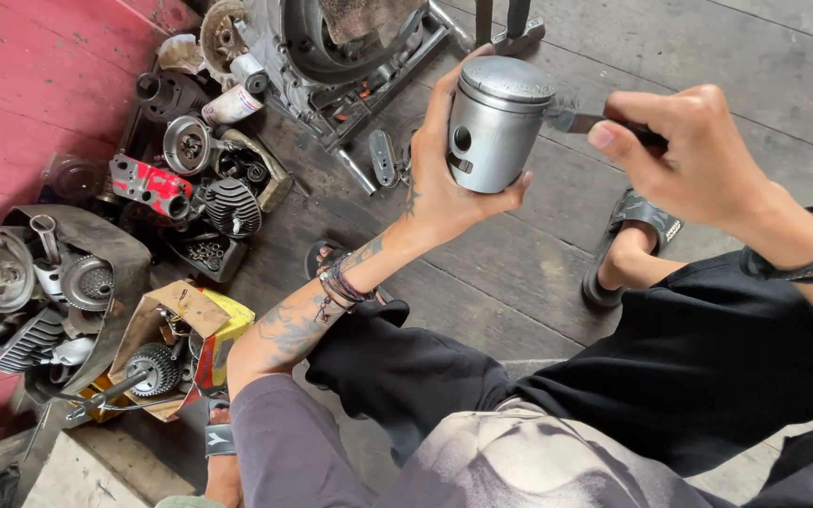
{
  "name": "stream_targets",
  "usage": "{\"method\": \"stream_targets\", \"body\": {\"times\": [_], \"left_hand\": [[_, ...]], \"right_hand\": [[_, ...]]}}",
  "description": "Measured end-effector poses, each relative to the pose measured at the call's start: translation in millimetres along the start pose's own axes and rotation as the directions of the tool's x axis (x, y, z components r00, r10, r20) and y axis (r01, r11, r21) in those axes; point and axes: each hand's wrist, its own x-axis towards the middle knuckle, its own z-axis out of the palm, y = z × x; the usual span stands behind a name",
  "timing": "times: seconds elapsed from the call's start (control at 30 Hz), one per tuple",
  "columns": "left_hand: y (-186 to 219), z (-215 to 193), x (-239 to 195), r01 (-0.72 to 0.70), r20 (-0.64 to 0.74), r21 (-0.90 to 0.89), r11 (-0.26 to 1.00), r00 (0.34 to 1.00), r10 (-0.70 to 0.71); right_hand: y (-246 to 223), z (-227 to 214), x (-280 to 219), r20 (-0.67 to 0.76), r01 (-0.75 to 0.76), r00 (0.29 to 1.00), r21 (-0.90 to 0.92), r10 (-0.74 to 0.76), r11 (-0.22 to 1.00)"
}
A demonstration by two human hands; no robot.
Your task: Cleaning a motorcycle engine piston using a wire brush to remove debris and carbon buildup.
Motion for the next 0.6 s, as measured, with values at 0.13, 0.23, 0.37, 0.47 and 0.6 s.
{"method": "stream_targets", "body": {"times": [0.13, 0.23, 0.37, 0.47, 0.6], "left_hand": [[1, -1, -1, -0.046, 0.036, 0.151, 0.988, 0.998, 0.041], [1, -2, -2, -0.087, 0.012, 0.271, 0.959, 0.996, 0.087], [-2, -3, -4, -0.093, 0.047, 0.312, 0.945, 0.995, 0.083], [1, -3, -3, -0.145, 0.050, 0.362, 0.921, 0.989, 0.136], [-5, -7, 0, -0.139, 0.000, 0.388, 0.911, 0.989, 0.151]], "right_hand": [[-7, 1, -1, 0.003, 0.064, 0.998, 0.019, -0.064, 0.998], [11, -2, 2, 0.044, 0.074, 0.996, 0.003, -0.074, 0.997], [5, 2, 1, 0.048, 0.048, 0.998, 0.048, -0.050, 0.998], [7, 5, 0, 0.027, 0.090, 0.995, 0.052, -0.092, 0.995], [28, 4, 5, -0.025, -0.048, 0.999, -0.008, 0.047, 0.999]]}}
